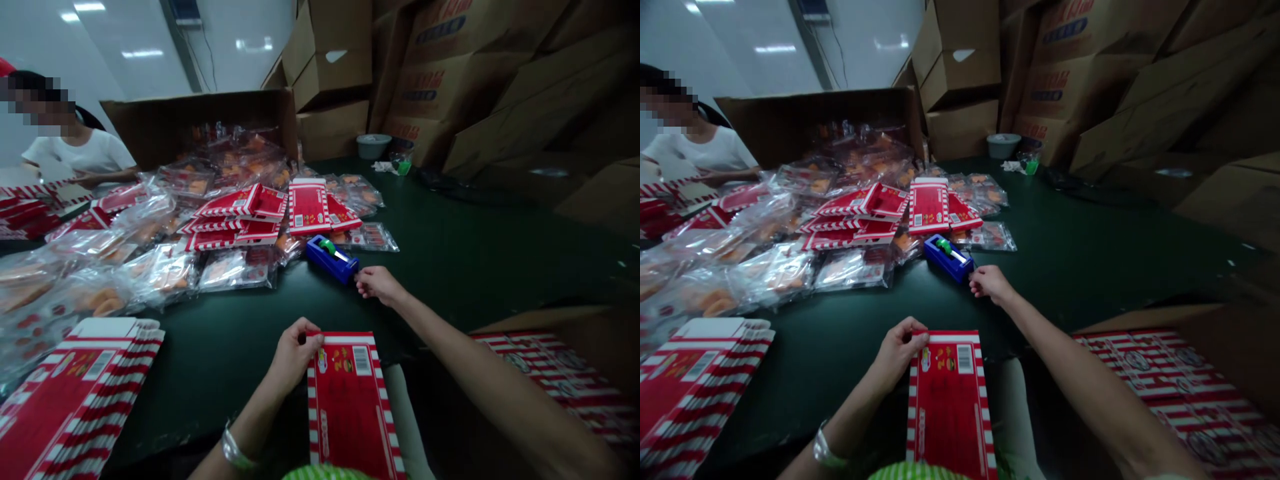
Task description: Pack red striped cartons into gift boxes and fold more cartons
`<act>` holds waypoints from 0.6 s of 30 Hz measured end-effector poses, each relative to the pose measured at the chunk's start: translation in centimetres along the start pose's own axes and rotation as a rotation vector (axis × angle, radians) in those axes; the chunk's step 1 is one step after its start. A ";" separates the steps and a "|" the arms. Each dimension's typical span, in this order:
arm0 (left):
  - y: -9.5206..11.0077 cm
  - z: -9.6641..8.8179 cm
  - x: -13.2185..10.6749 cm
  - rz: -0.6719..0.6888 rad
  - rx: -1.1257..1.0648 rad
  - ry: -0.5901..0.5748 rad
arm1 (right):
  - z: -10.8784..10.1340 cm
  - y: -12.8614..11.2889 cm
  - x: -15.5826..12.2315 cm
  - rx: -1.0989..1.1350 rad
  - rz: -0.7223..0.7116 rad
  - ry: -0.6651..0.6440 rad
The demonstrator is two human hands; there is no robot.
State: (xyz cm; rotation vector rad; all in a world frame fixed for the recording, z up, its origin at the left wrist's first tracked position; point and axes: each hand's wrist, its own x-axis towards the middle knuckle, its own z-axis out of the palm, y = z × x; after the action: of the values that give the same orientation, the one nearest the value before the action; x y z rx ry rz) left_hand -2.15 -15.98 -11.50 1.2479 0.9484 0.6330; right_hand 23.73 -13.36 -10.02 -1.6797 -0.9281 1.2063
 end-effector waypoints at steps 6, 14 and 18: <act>1.8 0.9 -0.1 -0.039 -0.075 -0.056 | -0.3 -5.7 -4.5 -0.476 -0.019 -0.582; 2.1 1.3 -0.5 -0.006 -0.099 -0.145 | 5.0 -8.3 -4.4 -1.068 0.043 -0.894; 2.2 0.2 -1.1 0.010 -0.153 -0.171 | 4.0 -7.1 -3.1 -1.030 0.094 -0.963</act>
State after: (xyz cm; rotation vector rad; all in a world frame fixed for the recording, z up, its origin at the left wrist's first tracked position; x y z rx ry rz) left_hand -2.30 -16.55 -9.10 1.1509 0.7384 0.5861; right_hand 18.46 -12.77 -3.08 -1.8306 -2.3822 1.8034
